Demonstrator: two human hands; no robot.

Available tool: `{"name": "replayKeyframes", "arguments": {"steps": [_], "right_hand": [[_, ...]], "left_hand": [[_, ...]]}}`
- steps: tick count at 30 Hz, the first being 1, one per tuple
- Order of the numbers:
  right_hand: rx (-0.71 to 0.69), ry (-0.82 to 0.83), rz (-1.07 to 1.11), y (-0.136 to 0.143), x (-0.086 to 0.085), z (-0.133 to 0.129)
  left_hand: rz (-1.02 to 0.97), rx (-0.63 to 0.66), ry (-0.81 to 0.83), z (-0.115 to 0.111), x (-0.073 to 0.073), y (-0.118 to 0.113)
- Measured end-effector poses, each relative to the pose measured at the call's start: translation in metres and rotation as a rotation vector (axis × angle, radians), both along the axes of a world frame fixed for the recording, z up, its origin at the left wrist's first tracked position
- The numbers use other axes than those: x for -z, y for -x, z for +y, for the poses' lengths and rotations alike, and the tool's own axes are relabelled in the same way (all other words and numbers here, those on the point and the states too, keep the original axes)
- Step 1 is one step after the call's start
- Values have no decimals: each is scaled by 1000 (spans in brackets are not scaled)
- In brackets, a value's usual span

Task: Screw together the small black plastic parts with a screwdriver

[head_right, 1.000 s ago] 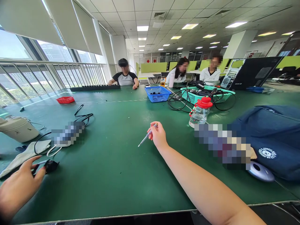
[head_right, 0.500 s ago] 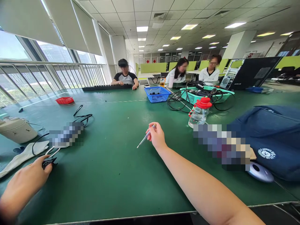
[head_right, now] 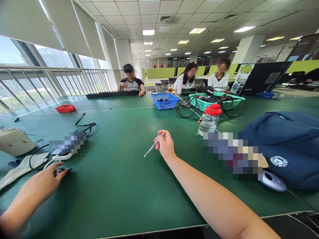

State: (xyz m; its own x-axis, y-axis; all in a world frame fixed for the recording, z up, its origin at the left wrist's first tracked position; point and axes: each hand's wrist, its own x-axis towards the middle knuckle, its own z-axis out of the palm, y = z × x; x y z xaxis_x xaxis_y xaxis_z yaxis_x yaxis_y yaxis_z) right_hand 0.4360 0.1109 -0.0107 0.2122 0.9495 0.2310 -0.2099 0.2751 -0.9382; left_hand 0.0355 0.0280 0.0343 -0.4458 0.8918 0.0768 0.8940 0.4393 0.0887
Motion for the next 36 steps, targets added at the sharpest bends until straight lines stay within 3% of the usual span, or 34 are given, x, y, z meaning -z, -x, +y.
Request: {"name": "replayKeyframes", "arguments": {"steps": [3, 6, 9, 12, 15, 19, 29, 36], "right_hand": [[35, -30, -6, 0, -2, -2], [102, -78, -21, -1, -4, -3], [154, -118, -54, -4, -5, -1], [183, -89, -74, -7, -2, 4], [213, -24, -64, -9, 1, 10], [219, 19, -40, -9, 1, 11], [227, -42, -40, -8, -8, 1], [200, -188, -124, -5, 1, 0]], "left_hand": [[21, 348, -54, 17, -18, -61], [-54, 698, -118, 32, -24, -134], [-155, 939, -109, 44, -14, -195], [-183, 1012, -95, 53, 7, -230], [-163, 1061, -85, 60, 26, -240], [-233, 1068, -85, 67, 39, -231], [-667, 906, -19, 81, 41, -220], [-577, 867, -99, 83, 45, -218]]}}
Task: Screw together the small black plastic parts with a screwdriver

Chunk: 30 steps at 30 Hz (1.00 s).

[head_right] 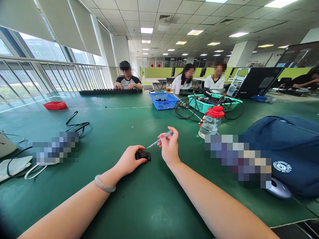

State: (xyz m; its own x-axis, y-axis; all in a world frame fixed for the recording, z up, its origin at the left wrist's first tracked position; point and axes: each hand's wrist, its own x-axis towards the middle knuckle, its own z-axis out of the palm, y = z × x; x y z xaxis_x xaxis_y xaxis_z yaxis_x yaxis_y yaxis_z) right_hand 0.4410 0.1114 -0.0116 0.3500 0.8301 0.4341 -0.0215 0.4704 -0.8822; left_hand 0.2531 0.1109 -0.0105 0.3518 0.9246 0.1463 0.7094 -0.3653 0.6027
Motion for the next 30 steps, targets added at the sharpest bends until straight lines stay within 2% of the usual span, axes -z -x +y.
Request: {"name": "replayKeyframes", "arguments": {"steps": [8, 16, 24, 30], "right_hand": [[-11, -143, -183, 2, 0, -7], [-42, -180, -333, 3, 3, -11], [-36, -211, -385, 3, 1, -13], [-59, -233, -324, 6, 0, -15]], "left_hand": [[61, -18, -38, 1, -2, 1], [43, 9, -60, 2, 3, 3], [31, 4, -70, 2, 3, 3], [43, 8, -80, 1, 2, 2]]}}
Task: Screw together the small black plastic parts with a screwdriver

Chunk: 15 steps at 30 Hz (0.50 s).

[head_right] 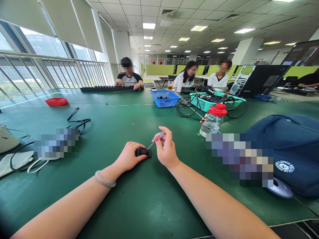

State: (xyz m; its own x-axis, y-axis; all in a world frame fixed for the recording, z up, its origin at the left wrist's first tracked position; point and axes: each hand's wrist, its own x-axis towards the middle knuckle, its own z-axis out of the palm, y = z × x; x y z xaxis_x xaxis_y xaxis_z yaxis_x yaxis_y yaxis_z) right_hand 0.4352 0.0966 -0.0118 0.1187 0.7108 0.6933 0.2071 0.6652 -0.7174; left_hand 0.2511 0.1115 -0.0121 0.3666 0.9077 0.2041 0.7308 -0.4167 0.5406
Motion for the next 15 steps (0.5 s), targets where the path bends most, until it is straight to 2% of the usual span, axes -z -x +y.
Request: {"name": "replayKeyframes", "arguments": {"steps": [15], "right_hand": [[5, -26, -26, 1, -2, -5]], "left_hand": [[6, -17, -6, -1, 0, -1]]}}
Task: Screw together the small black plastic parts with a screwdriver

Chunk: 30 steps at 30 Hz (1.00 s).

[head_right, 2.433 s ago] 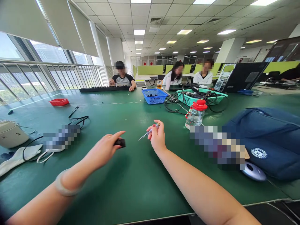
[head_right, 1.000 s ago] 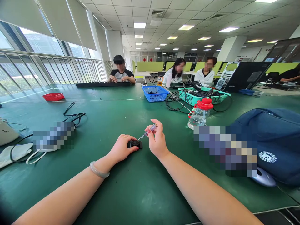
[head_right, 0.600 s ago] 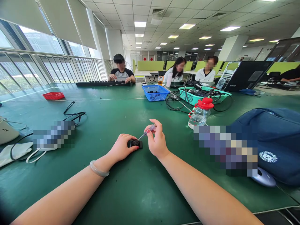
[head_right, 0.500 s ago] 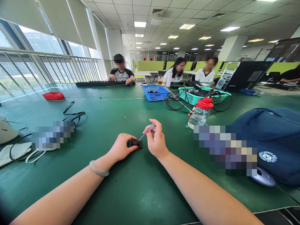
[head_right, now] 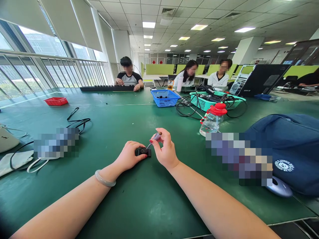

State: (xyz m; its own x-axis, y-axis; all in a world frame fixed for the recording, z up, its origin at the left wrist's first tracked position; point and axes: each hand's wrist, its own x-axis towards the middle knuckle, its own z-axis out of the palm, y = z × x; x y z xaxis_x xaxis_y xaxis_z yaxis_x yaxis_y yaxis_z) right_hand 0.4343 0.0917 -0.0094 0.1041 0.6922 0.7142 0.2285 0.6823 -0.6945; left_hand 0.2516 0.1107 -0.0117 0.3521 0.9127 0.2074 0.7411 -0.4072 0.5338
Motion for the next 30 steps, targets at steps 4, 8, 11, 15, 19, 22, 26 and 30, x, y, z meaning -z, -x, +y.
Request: {"name": "replayKeyframes", "arguments": {"steps": [4, 8, 11, 15, 19, 22, 26, 30], "right_hand": [[6, 30, -14, 0, -1, 0], [-7, 1, -62, -1, -1, 0], [-13, -23, -99, 0, -1, 0], [0, -67, -159, 0, 1, 0], [34, -150, -226, 1, 3, 2], [60, -186, -267, 0, 2, 3], [75, -203, -275, 0, 2, 2], [86, -252, -240, 0, 3, 1]], "left_hand": [[6, 1, -2, -1, -1, 0], [16, -1, -2, -1, -1, 0], [24, 3, 5, -1, -1, 0], [38, 12, 1, 0, -1, 0], [68, 12, -22, 1, 1, -1], [85, 9, -32, 1, 2, -1], [96, 7, -35, 2, 4, -1], [104, 3, -29, 2, 5, 0]]}}
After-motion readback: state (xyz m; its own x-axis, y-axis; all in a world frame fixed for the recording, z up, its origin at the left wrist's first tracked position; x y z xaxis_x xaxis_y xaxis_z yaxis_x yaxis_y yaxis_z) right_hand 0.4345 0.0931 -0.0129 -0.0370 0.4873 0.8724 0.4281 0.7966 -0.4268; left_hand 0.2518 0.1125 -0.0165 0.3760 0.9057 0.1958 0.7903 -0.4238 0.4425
